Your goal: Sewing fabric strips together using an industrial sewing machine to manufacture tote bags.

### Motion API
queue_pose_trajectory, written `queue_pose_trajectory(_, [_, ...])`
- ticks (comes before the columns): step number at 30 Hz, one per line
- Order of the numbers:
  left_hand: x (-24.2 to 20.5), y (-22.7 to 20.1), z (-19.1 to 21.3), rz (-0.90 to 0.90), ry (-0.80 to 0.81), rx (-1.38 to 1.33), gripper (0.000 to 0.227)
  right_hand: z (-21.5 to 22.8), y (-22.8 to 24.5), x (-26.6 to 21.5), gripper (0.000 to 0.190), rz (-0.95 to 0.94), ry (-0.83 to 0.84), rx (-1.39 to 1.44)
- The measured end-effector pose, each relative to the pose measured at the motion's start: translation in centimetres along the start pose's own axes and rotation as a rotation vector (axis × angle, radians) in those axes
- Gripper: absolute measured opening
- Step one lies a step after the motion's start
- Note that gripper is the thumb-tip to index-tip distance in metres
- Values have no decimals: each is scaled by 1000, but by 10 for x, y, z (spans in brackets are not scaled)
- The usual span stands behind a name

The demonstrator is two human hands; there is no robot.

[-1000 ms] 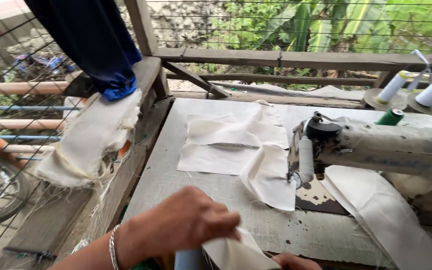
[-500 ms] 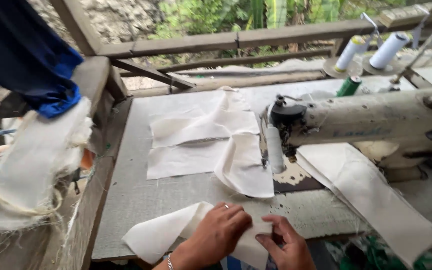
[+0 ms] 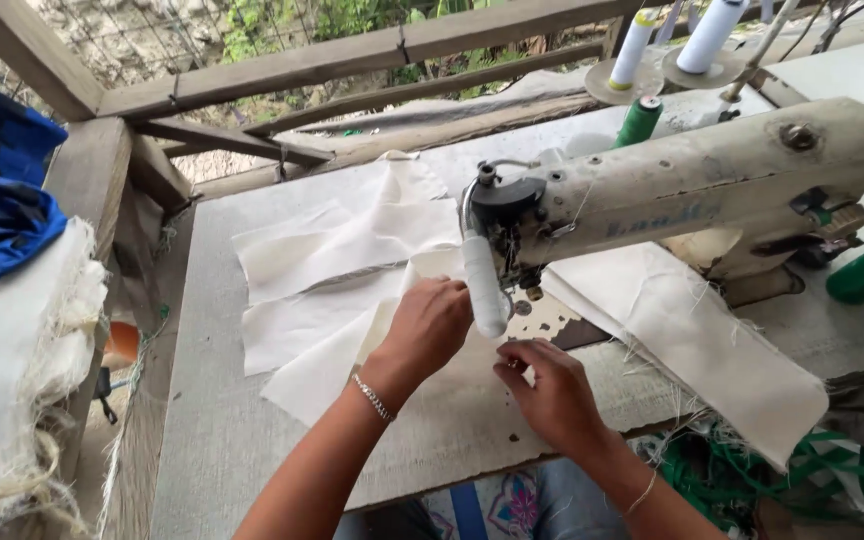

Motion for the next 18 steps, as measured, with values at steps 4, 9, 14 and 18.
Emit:
queue_pose_trajectory(4, [-10,4,-15,7,-70,-84,27,0,5,3,30,217,102,-82])
queue_pose_trajectory(9, [-5,14,-37,88,42,123,12,-8,0,4,29,177,186,-182])
queue_pose_trajectory(14, [-20,9,-37,69,-39,-29,20,0,24,-1,30,391,157,-211])
queue_pose_trajectory(18, [-30,3,-49,131,17,40,17,1,25,-12,34,430,169,-253])
Point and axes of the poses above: each hand's wrist, its own x-axis towards the middle knuckle, its own z-axis out of the back of the hand, y = z × x, the point moved 8 cm from there along x, towards the middle knuckle, and after that the axes turned 6 degrees about y, right-handed, at the moved point
